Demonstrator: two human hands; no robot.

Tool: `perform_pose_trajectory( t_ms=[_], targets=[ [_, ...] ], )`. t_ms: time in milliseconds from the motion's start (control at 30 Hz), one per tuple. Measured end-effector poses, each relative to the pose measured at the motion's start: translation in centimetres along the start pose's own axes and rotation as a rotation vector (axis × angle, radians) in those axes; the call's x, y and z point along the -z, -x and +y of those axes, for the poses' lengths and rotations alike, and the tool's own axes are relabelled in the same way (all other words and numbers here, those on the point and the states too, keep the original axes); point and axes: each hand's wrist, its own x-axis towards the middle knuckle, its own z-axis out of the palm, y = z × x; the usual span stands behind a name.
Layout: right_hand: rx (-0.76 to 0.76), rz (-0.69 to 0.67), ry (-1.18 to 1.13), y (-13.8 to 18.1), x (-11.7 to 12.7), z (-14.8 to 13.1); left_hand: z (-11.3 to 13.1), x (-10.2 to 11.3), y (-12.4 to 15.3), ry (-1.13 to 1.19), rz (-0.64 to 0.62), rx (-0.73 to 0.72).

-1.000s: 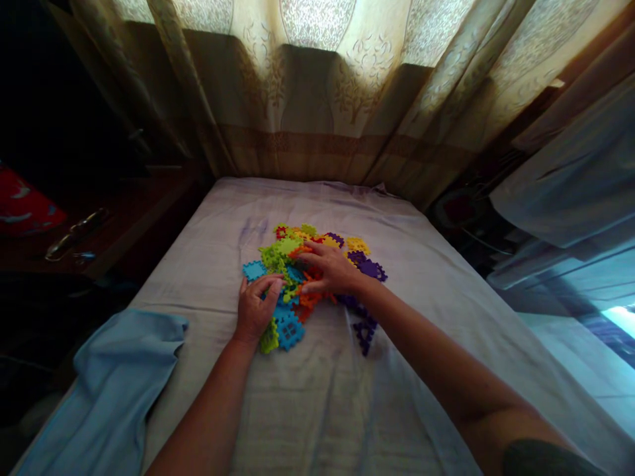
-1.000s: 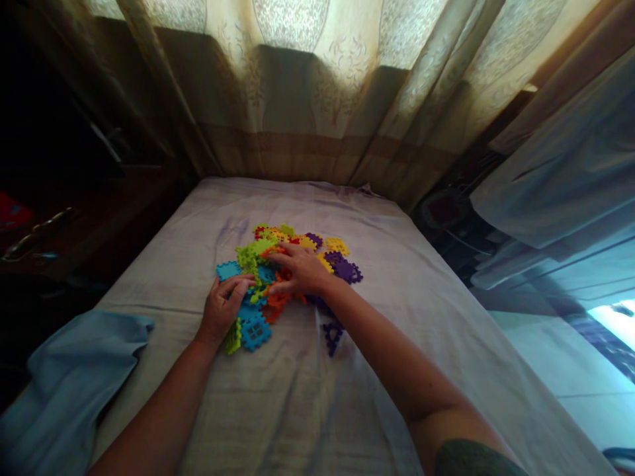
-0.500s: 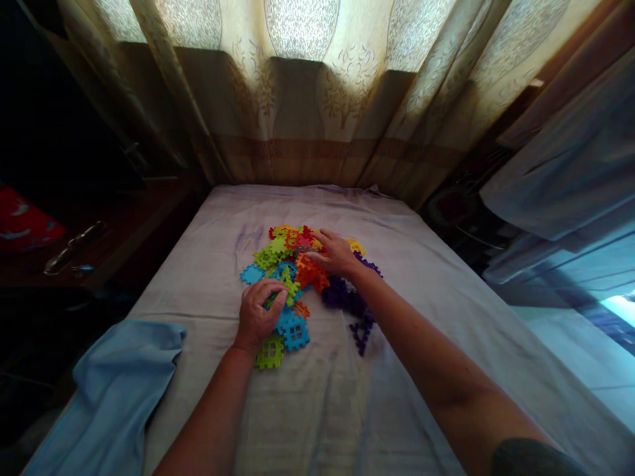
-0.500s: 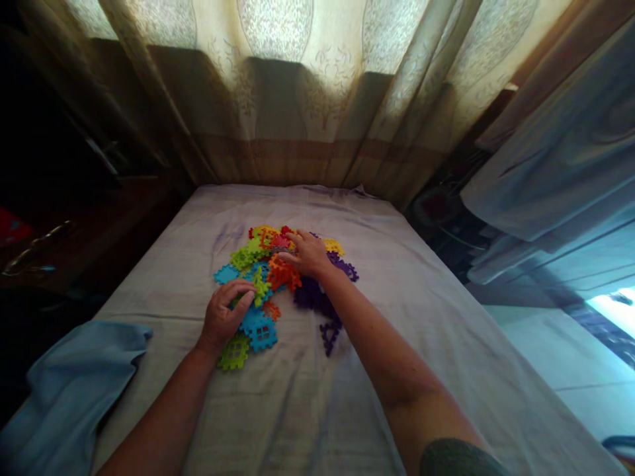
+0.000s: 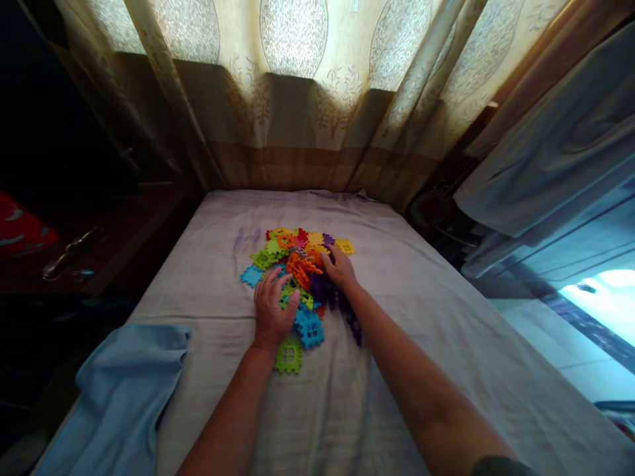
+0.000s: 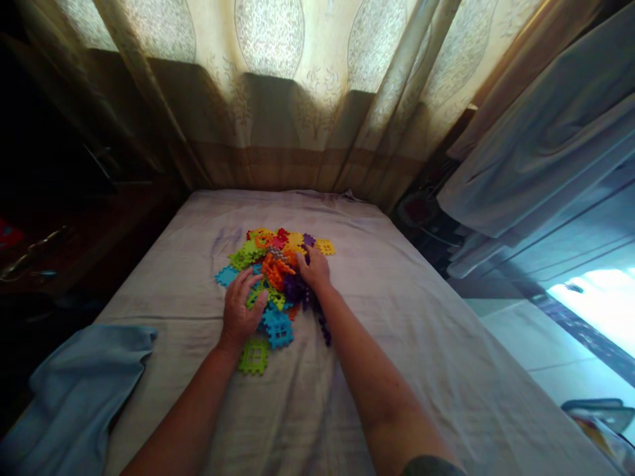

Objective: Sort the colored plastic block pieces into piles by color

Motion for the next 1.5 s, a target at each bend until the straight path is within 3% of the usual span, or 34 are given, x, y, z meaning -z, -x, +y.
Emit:
perform_pose_trajectory(
  t_ms=[167, 267, 333, 400, 500, 567, 633, 700, 867, 1000, 1067, 1167, 1267, 1367, 1433, 1500],
  targets=[
    [0.131, 0.014, -0.136, -0.9, -2.2, -5.5, -1.1, -0.7, 0.6, 0.04, 0.111, 0.131],
    [0.298, -0.07, -0.234, -1.8, -2.1, -7.6, -0.7, -0.5, 0.8, 0.045, 0.167, 0.115],
    [0.307, -0.094, -0.222, -3.2, -1.5, -7.9, -0.5, -0.3, 0.9, 0.02, 0.189, 0.12],
    [0.16, -0.054, -0.126, -5.1, -0.5, -7.0, -0.3, -0.1, 0.9, -0.018, 0.21, 0.139],
    [-0.2, 0.024, 0.098, -7.5, 0.5, -4.3, -0.3, -0.2, 0.9, -0.08, 0.239, 0.169],
    [-0.412, -0.006, 0.189, -8.4, 0.5, -2.6, -0.2, -0.3, 0.8, -0.109, 0.241, 0.192],
    [-0.493, -0.087, 0.225, -8.9, -0.2, -2.0, -0.1, -0.5, 0.7, -0.124, 0.22, 0.218],
    [-0.422, -0.175, 0.228, -9.2, -1.3, -2.7, 0.0, -0.5, 0.7, -0.134, 0.193, 0.24],
    [-0.078, -0.393, 0.145, -9.1, -4.3, -7.2, -0.2, -0.5, 0.6, -0.154, 0.14, 0.264],
    [0.205, -0.507, -0.016, -7.6, -4.7, -9.7, -0.3, -0.5, 0.6, -0.187, 0.137, 0.251],
    [0.347, -0.523, -0.112, -6.3, -3.5, -9.9, -0.3, -0.4, 0.6, -0.197, 0.142, 0.239],
    [0.444, -0.438, -0.131, -3.5, 0.5, -8.4, -0.5, -0.4, 0.7, -0.192, 0.134, 0.223],
    [0.272, -0.297, -0.004, 1.0, 6.1, -4.7, -0.8, -0.4, 0.7, -0.163, 0.12, 0.223],
    [0.052, -0.398, 0.241, 6.1, 10.2, -0.6, -1.3, -0.4, 0.7, -0.115, 0.103, 0.241],
    [-0.067, -0.466, 0.339, 8.8, 11.0, 1.2, -1.5, -0.5, 0.7, -0.092, 0.096, 0.246],
    [-0.071, -0.447, 0.322, 10.1, 10.3, 1.6, -1.7, -0.6, 0.7, -0.085, 0.101, 0.246]
  ],
)
